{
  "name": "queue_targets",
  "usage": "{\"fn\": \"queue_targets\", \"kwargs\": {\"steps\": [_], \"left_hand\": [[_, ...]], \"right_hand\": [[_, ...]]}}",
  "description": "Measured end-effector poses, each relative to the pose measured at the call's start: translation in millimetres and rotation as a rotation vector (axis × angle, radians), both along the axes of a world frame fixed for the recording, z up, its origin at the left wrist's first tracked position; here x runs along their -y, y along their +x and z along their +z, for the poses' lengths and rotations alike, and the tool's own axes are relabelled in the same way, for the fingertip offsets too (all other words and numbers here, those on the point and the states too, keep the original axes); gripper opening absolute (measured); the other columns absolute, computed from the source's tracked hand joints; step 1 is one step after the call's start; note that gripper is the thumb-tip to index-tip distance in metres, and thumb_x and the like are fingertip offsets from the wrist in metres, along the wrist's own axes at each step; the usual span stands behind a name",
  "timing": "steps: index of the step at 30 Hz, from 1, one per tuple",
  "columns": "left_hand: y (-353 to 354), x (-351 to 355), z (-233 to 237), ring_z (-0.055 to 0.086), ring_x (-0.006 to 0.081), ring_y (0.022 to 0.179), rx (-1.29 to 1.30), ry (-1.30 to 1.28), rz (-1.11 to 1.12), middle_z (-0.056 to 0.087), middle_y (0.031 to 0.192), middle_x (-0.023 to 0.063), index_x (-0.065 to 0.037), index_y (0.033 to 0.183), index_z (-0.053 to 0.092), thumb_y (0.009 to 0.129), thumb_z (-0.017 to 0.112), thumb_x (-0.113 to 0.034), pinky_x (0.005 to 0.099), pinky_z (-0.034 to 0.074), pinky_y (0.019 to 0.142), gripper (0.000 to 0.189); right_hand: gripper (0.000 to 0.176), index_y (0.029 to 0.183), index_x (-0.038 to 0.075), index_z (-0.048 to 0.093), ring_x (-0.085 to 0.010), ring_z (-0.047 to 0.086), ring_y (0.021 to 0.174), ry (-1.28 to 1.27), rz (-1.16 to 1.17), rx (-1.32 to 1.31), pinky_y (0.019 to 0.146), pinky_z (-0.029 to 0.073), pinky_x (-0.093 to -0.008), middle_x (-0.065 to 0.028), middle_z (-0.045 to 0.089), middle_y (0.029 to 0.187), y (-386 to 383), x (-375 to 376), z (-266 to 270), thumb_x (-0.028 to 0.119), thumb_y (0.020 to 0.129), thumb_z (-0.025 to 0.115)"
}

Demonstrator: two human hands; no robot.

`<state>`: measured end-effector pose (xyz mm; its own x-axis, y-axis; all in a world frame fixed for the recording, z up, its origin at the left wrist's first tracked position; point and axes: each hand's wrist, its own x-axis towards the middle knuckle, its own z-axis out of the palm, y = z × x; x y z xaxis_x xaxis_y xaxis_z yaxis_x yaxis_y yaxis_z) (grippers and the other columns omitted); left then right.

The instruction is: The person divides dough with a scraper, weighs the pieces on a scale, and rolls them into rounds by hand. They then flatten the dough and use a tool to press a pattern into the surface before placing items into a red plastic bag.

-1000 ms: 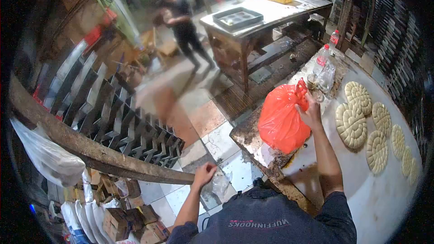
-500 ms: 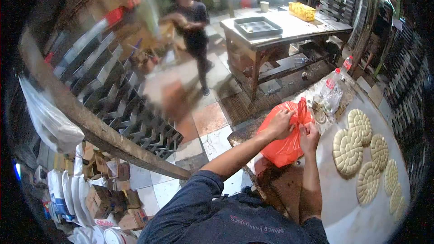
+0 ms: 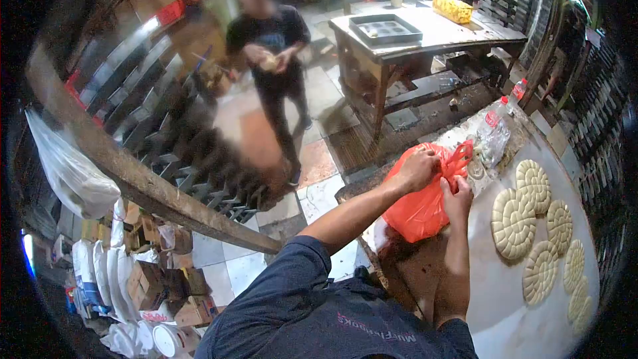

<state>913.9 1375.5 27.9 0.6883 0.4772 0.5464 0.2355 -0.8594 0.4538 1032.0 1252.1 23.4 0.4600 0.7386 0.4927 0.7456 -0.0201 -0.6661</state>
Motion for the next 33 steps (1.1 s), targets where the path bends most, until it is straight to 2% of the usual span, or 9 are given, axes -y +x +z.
{"fn": "queue_targets", "kwargs": {"steps": [5,8,11,13,17,19,21,27,33], "left_hand": [[-6.4,9.7,21.3,0.055,0.0309,0.087,0.048,0.052,0.173,0.058,0.079,0.0106,-0.007,0.081,0.059,0.077,0.059,-0.018,0.0394,0.044,0.081,0.012],[-12.7,42.9,32.8,0.056,0.0334,0.085,0.172,-0.256,0.211,0.059,0.084,0.0156,-0.003,0.086,0.056,0.074,0.063,-0.023,0.043,0.045,0.078,0.025],[-14.7,56.3,28.5,0.057,0.0348,0.086,0.121,-0.412,0.309,0.059,0.088,0.0197,0.002,0.091,0.055,0.073,0.065,-0.027,0.0448,0.045,0.078,0.036],[-5.8,62.9,23.6,0.058,0.0361,0.089,-0.122,-0.293,0.391,0.059,0.092,0.0229,0.007,0.097,0.054,0.072,0.066,-0.031,0.0451,0.046,0.081,0.047],[5.2,57.3,22.9,0.061,0.0381,0.076,-0.175,-0.391,0.342,0.062,0.082,0.0234,0.003,0.082,0.061,0.076,0.059,-0.028,0.0468,0.049,0.072,0.031],[7.9,50.1,6.0,0.061,0.0378,0.078,-0.09,-0.32,0.283,0.063,0.085,0.0212,-0.002,0.084,0.063,0.078,0.056,-0.016,0.0471,0.049,0.071,0.017],[-1.2,53.0,11.0,0.059,0.037,0.082,-0.028,-0.331,0.271,0.062,0.085,0.0203,-0.001,0.084,0.062,0.078,0.058,-0.016,0.0457,0.047,0.074,0.016],[-15.6,57.6,16.7,0.054,0.0337,0.08,0.057,-0.22,0.275,0.057,0.076,0.016,-0.003,0.075,0.058,0.078,0.06,-0.015,0.0447,0.043,0.073,0.013],[-30.7,63.3,24.0,0.055,0.0322,0.074,0.182,-0.08,0.231,0.056,0.073,0.013,-0.005,0.075,0.056,0.076,0.065,-0.012,0.0418,0.044,0.066,0.012]], "right_hand": [[0.025,0.071,0.001,0.049,-0.0179,0.036,0.05,-0.072,0.05,-0.055,0.049,0.032,-0.0348,-0.0076,0.041,0.056,4.6,2.2,17.5,0.018,0.08,0.066],[0.023,0.071,0.002,0.048,-0.0103,0.036,0.054,-0.041,0.207,-0.157,0.05,0.031,-0.0288,-0.001,0.036,0.059,7.4,4.8,26.0,0.015,0.084,0.061],[0.009,0.087,0.001,0.062,-0.0082,0.053,0.066,0.017,0.468,-0.919,0.058,0.043,-0.0229,0.0006,0.059,0.078,50.7,-6.0,7.5,0.002,0.084,0.054],[0.02,0.1,-0.002,0.061,-0.0108,0.06,0.078,0.019,0.315,-0.794,0.071,0.049,-0.0238,-0.006,0.062,0.094,58.5,-16.1,25.8,-0.002,0.082,0.05],[0.029,0.104,-0.001,0.058,-0.0216,0.062,0.09,-0.126,0.541,-0.185,0.082,0.049,-0.0332,-0.01,0.062,0.1,54.4,-31.4,53.8,0.003,0.075,0.055],[0.027,0.098,0.004,0.062,-0.0291,0.06,0.095,-0.266,0.385,0.461,0.085,0.047,-0.0393,-0.0134,0.063,0.101,76.0,-43.6,24.0,0.009,0.072,0.058],[0.026,0.095,0.008,0.064,-0.0329,0.056,0.097,-0.304,0.584,0.334,0.087,0.044,-0.0442,-0.015,0.062,0.101,83.2,-52.4,25.9,0.016,0.07,0.06],[0.024,0.091,0.008,0.065,-0.0319,0.057,0.097,-0.062,0.575,0.551,0.086,0.045,-0.0423,-0.0136,0.063,0.099,79.2,-53.7,24.1,0.012,0.068,0.059],[0.02,0.087,0.006,0.066,-0.0284,0.063,0.08,-0.001,0.321,0.253,0.074,0.05,-0.0372,-0.0133,0.066,0.085,96.4,-68.5,24.7,0.005,0.072,0.054]]}}
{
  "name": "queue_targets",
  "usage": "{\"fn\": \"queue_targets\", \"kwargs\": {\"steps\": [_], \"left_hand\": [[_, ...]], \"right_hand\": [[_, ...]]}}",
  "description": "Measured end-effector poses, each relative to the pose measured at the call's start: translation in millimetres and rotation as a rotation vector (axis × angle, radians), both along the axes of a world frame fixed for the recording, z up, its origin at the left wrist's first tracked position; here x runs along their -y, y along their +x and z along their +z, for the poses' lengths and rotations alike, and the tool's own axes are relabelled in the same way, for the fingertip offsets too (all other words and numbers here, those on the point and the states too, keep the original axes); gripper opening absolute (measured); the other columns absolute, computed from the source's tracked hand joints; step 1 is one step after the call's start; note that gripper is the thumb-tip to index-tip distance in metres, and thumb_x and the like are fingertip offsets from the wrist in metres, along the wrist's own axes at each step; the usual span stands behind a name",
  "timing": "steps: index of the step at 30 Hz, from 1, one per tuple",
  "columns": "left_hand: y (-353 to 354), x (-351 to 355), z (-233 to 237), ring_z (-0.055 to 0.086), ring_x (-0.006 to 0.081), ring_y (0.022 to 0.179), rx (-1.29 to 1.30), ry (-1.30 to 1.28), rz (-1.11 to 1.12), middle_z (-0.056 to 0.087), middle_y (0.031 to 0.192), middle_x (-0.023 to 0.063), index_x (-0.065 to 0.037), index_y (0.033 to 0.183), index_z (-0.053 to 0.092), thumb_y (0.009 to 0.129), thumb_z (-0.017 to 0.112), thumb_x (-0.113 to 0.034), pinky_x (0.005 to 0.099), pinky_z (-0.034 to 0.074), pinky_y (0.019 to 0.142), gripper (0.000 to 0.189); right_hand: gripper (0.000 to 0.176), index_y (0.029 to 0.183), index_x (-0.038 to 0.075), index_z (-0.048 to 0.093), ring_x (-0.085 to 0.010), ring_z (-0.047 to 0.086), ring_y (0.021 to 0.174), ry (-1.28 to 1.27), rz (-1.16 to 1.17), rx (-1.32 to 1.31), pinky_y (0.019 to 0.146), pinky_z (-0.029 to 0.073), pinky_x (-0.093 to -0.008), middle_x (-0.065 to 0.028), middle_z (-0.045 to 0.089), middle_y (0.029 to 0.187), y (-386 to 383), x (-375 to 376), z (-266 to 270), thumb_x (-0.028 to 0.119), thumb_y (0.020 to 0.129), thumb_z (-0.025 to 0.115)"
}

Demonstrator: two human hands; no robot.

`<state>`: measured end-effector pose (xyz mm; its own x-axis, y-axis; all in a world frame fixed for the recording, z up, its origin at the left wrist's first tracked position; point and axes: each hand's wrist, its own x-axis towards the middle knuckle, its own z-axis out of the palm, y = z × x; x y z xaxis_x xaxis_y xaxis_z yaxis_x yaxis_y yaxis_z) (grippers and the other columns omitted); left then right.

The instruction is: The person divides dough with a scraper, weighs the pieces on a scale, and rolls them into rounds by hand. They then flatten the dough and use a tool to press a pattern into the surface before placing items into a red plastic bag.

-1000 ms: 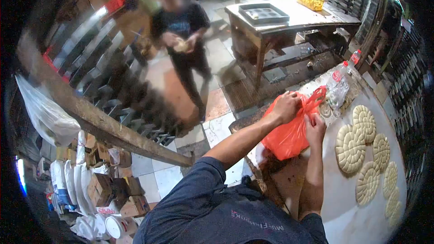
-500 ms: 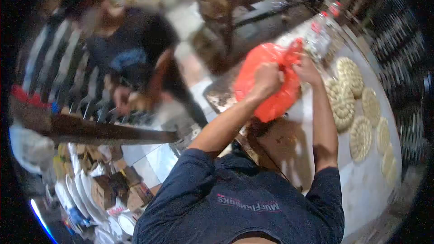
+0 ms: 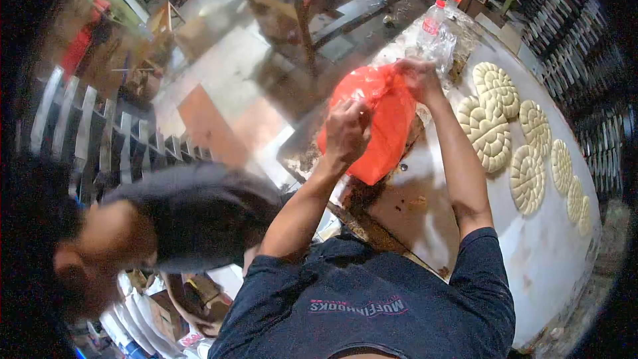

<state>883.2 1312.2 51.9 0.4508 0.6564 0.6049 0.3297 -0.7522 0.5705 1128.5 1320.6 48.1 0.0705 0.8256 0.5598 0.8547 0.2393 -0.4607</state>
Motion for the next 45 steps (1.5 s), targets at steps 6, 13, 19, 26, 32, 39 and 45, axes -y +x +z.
{"fn": "queue_targets", "kwargs": {"steps": [6,13,19,26,32,39,45], "left_hand": [[-27.7,9.0,1.1,0.052,0.0279,0.068,-0.014,-0.109,0.088,0.052,0.07,0.0115,-0.003,0.076,0.056,0.072,0.062,-0.011,0.036,0.043,0.062,0.011],[8.2,12.0,40.5,0.047,0.0318,0.093,-0.099,0.089,0.119,0.051,0.101,0.011,-0.01,0.106,0.05,0.062,0.071,-0.02,0.0406,0.038,0.081,0.049],[-1.0,8.0,38.5,0.051,0.0264,0.084,-0.167,0.148,0.052,0.06,0.084,0.0062,-0.01,0.086,0.061,0.077,0.064,-0.021,0.0386,0.036,0.075,0.014],[-11.5,20.1,53.1,0.05,0.028,0.077,0.125,0.208,0.014,0.057,0.08,0.0093,-0.007,0.082,0.06,0.078,0.065,-0.023,0.0412,0.039,0.072,0.018],[-18.8,10.9,55.3,0.048,0.0277,0.074,0.063,0.116,-0.209,0.051,0.072,0.0093,-0.005,0.071,0.055,0.076,0.066,-0.022,0.0388,0.04,0.07,0.021],[-41.5,16.9,54.8,0.047,0.0282,0.074,0.085,0.07,-0.35,0.049,0.071,0.0096,-0.004,0.068,0.05,0.07,0.066,-0.023,0.0394,0.04,0.066,0.025],[-46.3,26.0,68.7,0.049,0.0274,0.064,0.17,-0.068,-0.379,0.046,0.067,0.0099,-0.003,0.067,0.045,0.071,0.069,-0.012,0.0354,0.04,0.059,0.026]], "right_hand": [[0.021,0.089,0.003,0.064,-0.0247,0.063,0.076,-0.02,-0.182,-0.345,0.071,0.049,-0.0347,-0.0145,0.065,0.081,11.1,1.2,-15.9,0.003,0.07,0.054],[0.029,0.091,0.005,0.062,-0.0282,0.058,0.09,0.16,0.222,0.032,0.081,0.044,-0.0387,-0.0122,0.063,0.092,-36.2,29.5,40.4,0.004,0.062,0.062],[0.017,0.08,0.004,0.062,-0.0265,0.059,0.08,0.017,0.159,0.009,0.08,0.045,-0.0356,-0.011,0.064,0.082,-26.7,45.8,47.7,0.001,0.063,0.063],[0.011,0.076,0.001,0.058,-0.0162,0.056,0.073,-0.169,0.409,-0.355,0.072,0.045,-0.0293,-0.0067,0.059,0.073,-54.6,66.2,73.6,-0.003,0.065,0.057],[0.013,0.075,0.002,0.058,-0.0151,0.054,0.061,-0.336,0.182,0.062,0.058,0.045,-0.0288,-0.008,0.055,0.067,-52.4,65.5,89.5,-0.004,0.066,0.051],[0.018,0.085,0.004,0.061,-0.0134,0.057,0.063,0.118,-0.207,-0.171,0.053,0.044,-0.0263,-0.0057,0.053,0.075,-13.9,57.4,56.9,-0.008,0.075,0.054],[0.03,0.103,0.007,0.055,-0.0075,0.054,0.072,0.282,-0.287,-0.701,0.062,0.044,-0.0198,0.0005,0.05,0.081,-23.8,54.6,57.0,-0.01,0.078,0.059]]}}
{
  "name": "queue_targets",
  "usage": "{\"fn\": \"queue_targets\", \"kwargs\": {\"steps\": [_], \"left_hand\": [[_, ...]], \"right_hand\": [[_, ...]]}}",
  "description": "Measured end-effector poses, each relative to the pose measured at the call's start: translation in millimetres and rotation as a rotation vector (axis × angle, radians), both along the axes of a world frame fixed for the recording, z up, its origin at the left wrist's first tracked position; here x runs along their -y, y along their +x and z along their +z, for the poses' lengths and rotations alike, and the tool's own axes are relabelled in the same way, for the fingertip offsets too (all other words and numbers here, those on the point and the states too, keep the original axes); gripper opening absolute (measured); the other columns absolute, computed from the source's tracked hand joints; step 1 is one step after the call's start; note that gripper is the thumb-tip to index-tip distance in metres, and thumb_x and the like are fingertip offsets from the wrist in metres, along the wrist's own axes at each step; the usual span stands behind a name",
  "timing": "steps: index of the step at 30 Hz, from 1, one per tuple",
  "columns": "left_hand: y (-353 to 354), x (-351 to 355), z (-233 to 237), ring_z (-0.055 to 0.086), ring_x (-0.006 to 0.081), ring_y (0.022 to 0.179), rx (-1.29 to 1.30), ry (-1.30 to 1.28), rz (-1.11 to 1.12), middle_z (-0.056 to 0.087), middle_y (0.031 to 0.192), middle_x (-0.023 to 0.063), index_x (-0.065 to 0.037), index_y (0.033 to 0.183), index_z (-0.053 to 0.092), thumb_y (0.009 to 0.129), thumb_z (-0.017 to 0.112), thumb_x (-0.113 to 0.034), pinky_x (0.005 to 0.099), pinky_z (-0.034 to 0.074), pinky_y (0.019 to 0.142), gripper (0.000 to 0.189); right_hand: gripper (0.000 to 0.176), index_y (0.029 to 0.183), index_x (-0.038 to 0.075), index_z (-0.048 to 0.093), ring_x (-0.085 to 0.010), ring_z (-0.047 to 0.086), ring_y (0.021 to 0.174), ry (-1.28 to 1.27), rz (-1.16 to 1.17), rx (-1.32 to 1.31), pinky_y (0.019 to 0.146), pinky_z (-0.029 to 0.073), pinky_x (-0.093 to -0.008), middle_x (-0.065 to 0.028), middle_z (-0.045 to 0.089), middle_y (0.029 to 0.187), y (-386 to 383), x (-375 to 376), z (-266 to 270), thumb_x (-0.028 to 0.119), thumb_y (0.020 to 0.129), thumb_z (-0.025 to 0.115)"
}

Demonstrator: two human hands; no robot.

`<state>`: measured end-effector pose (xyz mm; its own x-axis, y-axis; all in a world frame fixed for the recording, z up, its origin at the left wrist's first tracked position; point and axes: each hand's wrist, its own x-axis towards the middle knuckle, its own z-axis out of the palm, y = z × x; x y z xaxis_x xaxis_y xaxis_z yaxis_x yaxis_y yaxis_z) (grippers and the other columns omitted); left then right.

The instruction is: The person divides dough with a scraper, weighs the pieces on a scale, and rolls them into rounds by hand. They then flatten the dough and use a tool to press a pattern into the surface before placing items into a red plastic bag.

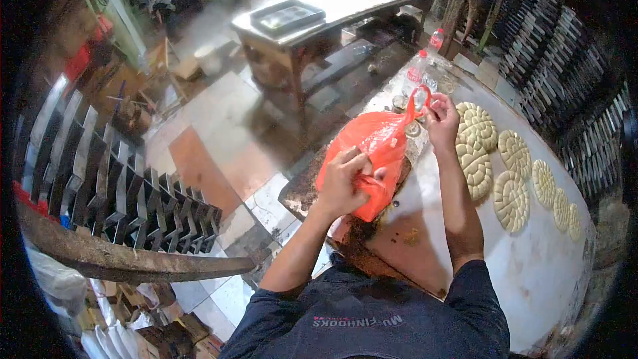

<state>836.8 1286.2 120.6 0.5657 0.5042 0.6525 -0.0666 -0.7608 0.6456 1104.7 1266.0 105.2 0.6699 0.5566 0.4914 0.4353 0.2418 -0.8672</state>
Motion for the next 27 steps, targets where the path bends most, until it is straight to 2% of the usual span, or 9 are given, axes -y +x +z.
{"fn": "queue_targets", "kwargs": {"steps": [3,7,9,12,14,16,19,22,27], "left_hand": [[-6.7,5.8,8.5,0.043,0.0218,0.053,0.06,-0.131,0.102,0.043,0.06,0.0083,-0.004,0.063,0.042,0.077,0.065,-0.007,0.0308,0.037,0.051,0.027],[-10.6,5.3,7.4,0.046,0.0246,0.066,0.055,-0.062,0.244,0.045,0.071,0.0123,-0.001,0.067,0.042,0.091,0.05,-0.023,0.0326,0.038,0.061,0.033],[-10.1,8.9,6.3,0.045,0.0266,0.069,0.081,-0.094,0.192,0.045,0.076,0.0121,0.001,0.073,0.043,0.094,0.043,-0.03,0.0328,0.038,0.064,0.037],[-12.7,15.0,9.3,0.048,0.0341,0.068,0.037,-0.22,0.123,0.047,0.074,0.016,0.001,0.077,0.046,0.086,0.054,-0.024,0.039,0.039,0.064,0.028],[-15.8,17.7,12.0,0.041,0.0188,0.066,-0.014,-0.202,0.134,0.042,0.072,0.0063,-0.002,0.081,0.043,0.082,0.059,-0.03,0.0312,0.037,0.063,0.033],[-21.0,15.3,11.2,0.04,0.0159,0.067,0.006,-0.225,0.08,0.041,0.072,0.0044,-0.002,0.08,0.043,0.078,0.063,-0.029,0.0306,0.036,0.063,0.034],[-23.6,9.0,-2.1,0.037,0.0106,0.067,0.08,-0.374,-0.039,0.039,0.073,0.0003,-0.002,0.077,0.042,0.075,0.064,-0.038,0.0271,0.031,0.059,0.042],[-35.0,3.5,4.8,0.05,0.0193,0.062,0.14,-0.414,-0.11,0.05,0.063,0.0089,0.004,0.072,0.052,0.088,0.041,-0.049,0.0324,0.04,0.058,0.057],[-50.1,-14.4,12.7,0.057,0.0233,0.061,-0.126,-0.677,0.021,0.063,0.071,0.0178,0.006,0.081,0.065,0.091,0.04,-0.045,0.0339,0.043,0.058,0.057]], "right_hand": [[0.023,0.098,0.006,0.054,-0.008,0.053,0.073,-0.002,-0.05,0.052,0.065,0.044,-0.021,0.0006,0.05,0.08,-26.7,10.4,18.9,-0.005,0.079,0.06],[0.015,0.092,0.004,0.053,-0.0092,0.052,0.072,0.186,0.169,0.064,0.066,0.044,-0.0247,-0.0022,0.054,0.082,-60.3,28.2,20.4,0.004,0.078,0.058],[0.02,0.095,0.002,0.053,-0.0184,0.058,0.073,-0.057,0.441,0.554,0.07,0.047,-0.0309,-0.0062,0.057,0.085,-71.1,39.0,23.3,0.007,0.075,0.057],[0.032,0.103,0.004,0.053,-0.0283,0.059,0.093,-0.257,0.607,0.603,0.082,0.045,-0.0386,-0.0107,0.059,0.098,-82.6,40.7,16.5,0.009,0.072,0.056],[0.037,0.108,0.006,0.052,-0.0303,0.053,0.104,-0.286,0.599,0.67,0.087,0.042,-0.041,-0.0115,0.057,0.107,-91.0,43.0,5.1,0.01,0.072,0.056],[0.048,0.119,0.012,0.049,-0.0303,0.041,0.121,-0.53,0.626,0.712,0.097,0.033,-0.0454,-0.013,0.049,0.125,-99.2,52.7,5.2,0.016,0.072,0.057],[0.057,0.125,0.012,0.045,-0.0322,0.043,0.117,-0.601,0.515,0.897,0.096,0.032,-0.0459,-0.0138,0.05,0.122,-96.9,58.3,-9.1,0.023,0.071,0.06],[0.036,0.097,0.006,0.061,-0.032,0.045,0.114,-0.672,0.458,0.948,0.096,0.03,-0.0465,-0.0135,0.055,0.113,-96.5,64.9,0.5,0.022,0.065,0.061],[0.019,0.06,0.001,0.06,-0.0318,0.05,0.105,-0.42,0.357,1.06,0.095,0.031,-0.0465,-0.012,0.058,0.102,-93.2,87.6,20.1,0.019,0.059,0.061]]}}
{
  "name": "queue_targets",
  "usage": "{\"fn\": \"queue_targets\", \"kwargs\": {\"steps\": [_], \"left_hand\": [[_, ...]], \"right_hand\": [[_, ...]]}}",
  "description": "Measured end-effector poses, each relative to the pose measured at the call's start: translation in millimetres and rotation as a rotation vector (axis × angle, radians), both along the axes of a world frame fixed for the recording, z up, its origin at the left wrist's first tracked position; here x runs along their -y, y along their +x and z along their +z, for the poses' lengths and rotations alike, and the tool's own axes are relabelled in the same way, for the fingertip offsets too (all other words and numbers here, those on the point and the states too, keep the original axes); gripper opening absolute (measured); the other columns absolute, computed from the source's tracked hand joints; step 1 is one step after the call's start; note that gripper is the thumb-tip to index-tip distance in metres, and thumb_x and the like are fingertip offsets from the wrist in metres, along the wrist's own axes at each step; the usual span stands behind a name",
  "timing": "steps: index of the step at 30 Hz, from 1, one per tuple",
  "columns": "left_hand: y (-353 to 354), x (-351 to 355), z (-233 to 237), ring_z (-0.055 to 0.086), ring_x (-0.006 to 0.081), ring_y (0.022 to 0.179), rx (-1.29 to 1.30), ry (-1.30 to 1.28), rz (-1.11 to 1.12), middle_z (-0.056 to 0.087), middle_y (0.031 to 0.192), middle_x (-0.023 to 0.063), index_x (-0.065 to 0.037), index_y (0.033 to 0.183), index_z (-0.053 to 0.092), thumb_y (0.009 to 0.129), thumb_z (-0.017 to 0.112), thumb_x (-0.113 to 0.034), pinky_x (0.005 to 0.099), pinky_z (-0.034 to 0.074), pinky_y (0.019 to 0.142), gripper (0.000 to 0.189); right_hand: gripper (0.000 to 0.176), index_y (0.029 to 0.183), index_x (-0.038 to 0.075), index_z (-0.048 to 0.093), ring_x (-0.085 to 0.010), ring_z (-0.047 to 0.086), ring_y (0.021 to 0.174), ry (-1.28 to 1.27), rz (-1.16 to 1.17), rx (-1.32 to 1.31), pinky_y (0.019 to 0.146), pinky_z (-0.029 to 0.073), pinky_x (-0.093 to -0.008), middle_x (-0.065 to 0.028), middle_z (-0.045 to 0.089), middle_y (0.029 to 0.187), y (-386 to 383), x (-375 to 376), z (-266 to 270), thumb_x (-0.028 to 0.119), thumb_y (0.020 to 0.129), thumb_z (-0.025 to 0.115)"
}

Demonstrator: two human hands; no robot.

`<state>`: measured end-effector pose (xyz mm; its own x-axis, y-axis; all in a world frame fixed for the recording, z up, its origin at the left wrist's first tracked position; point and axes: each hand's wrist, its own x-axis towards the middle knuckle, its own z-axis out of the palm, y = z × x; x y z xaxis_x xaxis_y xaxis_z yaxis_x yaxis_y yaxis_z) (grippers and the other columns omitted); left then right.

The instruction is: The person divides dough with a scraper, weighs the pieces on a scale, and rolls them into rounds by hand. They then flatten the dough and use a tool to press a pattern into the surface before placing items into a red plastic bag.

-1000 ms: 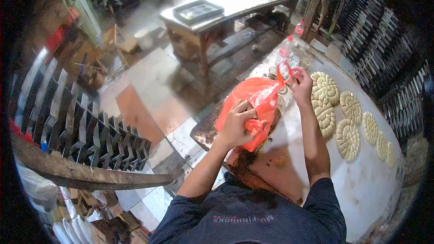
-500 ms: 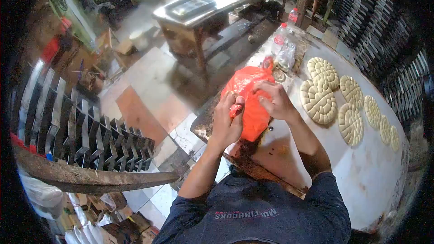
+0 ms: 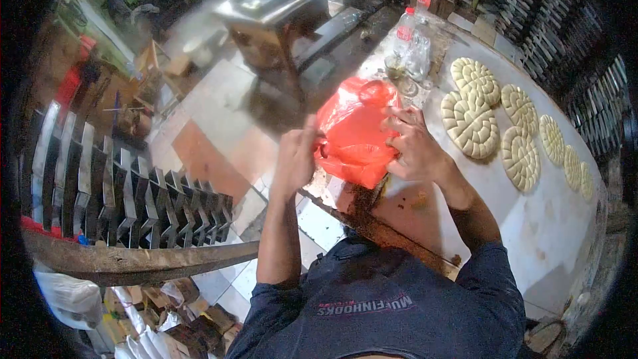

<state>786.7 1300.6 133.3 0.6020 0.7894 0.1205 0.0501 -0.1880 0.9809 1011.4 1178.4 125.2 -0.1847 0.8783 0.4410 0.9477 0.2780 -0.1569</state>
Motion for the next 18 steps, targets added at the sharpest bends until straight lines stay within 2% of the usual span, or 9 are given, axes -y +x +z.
{"fn": "queue_targets", "kwargs": {"steps": [2,4,6,7,8,10,11,15,18], "left_hand": [[4.9,-3.7,7.0,0.06,0.0288,0.062,-0.642,0.124,-0.062,0.064,0.073,0.021,0.003,0.08,0.066,0.089,0.045,-0.038,0.036,0.047,0.061,0.047],[12.3,-15.7,-17.9,0.063,0.0321,0.074,-0.736,0.198,-0.126,0.064,0.081,0.0224,0.0,0.093,0.065,0.08,0.061,-0.035,0.0381,0.05,0.07,0.038],[21.7,-15.3,-24.7,0.063,0.0341,0.086,-0.973,0.512,-0.196,0.064,0.089,0.0224,-0.003,0.115,0.055,0.065,0.074,-0.036,0.039,0.051,0.078,0.063],[27.0,-13.7,-32.8,0.061,0.0355,0.092,-1.008,0.593,-0.108,0.056,0.113,0.0243,-0.006,0.134,0.034,0.053,0.082,-0.034,0.0394,0.051,0.081,0.098],[31.1,-12.3,-37.0,0.061,0.0355,0.092,-1.008,0.595,-0.111,0.056,0.113,0.0243,-0.006,0.134,0.034,0.053,0.082,-0.034,0.0394,0.051,0.081,0.098],[40.5,-1.7,-16.9,0.057,0.0374,0.103,-1.013,0.587,0.029,0.035,0.136,0.0245,-0.008,0.141,0.018,0.048,0.085,-0.034,0.0389,0.051,0.082,0.118],[40.0,-16.2,-34.4,0.039,0.0427,0.122,-0.888,0.624,-0.007,0.023,0.14,0.0303,-0.006,0.143,0.01,0.031,0.09,-0.033,0.0441,0.043,0.093,0.141],[46.4,-25.6,-29.2,0.013,0.0461,0.134,-1.043,0.691,-0.033,0.019,0.143,0.0303,-0.023,0.146,0.004,0.029,0.089,-0.034,0.062,0.023,0.1,0.145],[51.4,-17.8,-19.4,0.014,0.0411,0.136,-1.242,0.757,-0.055,0.022,0.145,0.0221,-0.028,0.145,0.006,0.034,0.088,-0.043,0.0647,0.017,0.1,0.139]], "right_hand": [[0.018,0.065,0.001,0.059,-0.0317,0.055,0.097,0.094,0.258,-0.094,0.088,0.037,-0.0459,-0.0119,0.057,0.095,8.9,5.7,-7.9,0.019,0.067,0.059],[0.022,0.071,-0.002,0.059,-0.0337,0.057,0.085,0.025,0.389,-0.392,0.079,0.043,-0.0427,-0.0141,0.059,0.086,14.7,10.0,-35.0,0.02,0.069,0.059],[0.027,0.075,-0.005,0.058,-0.0358,0.058,0.076,-0.074,0.424,-0.662,0.072,0.046,-0.0397,-0.0164,0.06,0.08,21.0,13.4,-49.9,0.021,0.07,0.061],[0.029,0.08,-0.005,0.058,-0.0373,0.058,0.071,-0.305,0.255,-0.591,0.068,0.046,-0.0388,-0.0182,0.06,0.077,17.4,12.3,-32.0,0.024,0.074,0.06],[0.032,0.084,-0.006,0.057,-0.0389,0.057,0.065,-0.53,0.084,-0.51,0.064,0.047,-0.0379,-0.0201,0.06,0.074,16.5,10.9,-22.2,0.026,0.079,0.058],[0.031,0.101,-0.002,0.055,-0.0404,0.059,0.08,-0.614,-0.025,-0.478,0.075,0.047,-0.0409,-0.024,0.061,0.088,22.5,8.5,-32.8,0.023,0.083,0.058],[0.042,0.113,0.001,0.048,-0.042,0.055,0.093,-0.484,-0.122,-0.415,0.083,0.045,-0.0418,-0.0261,0.057,0.101,28.4,6.2,-50.0,0.02,0.079,0.062],[0.093,0.139,0.008,0.024,-0.0462,0.031,0.126,-0.251,-0.33,-0.365,0.106,0.031,-0.0444,-0.0272,0.036,0.134,29.3,-2.3,-35.6,0.015,0.063,0.076],[0.111,0.143,0.011,0.016,-0.0514,0.032,0.123,-0.095,-0.369,-0.37,0.101,0.037,-0.0461,-0.0387,0.028,0.129,43.8,-18.8,-29.8,0.017,0.053,0.08]]}}
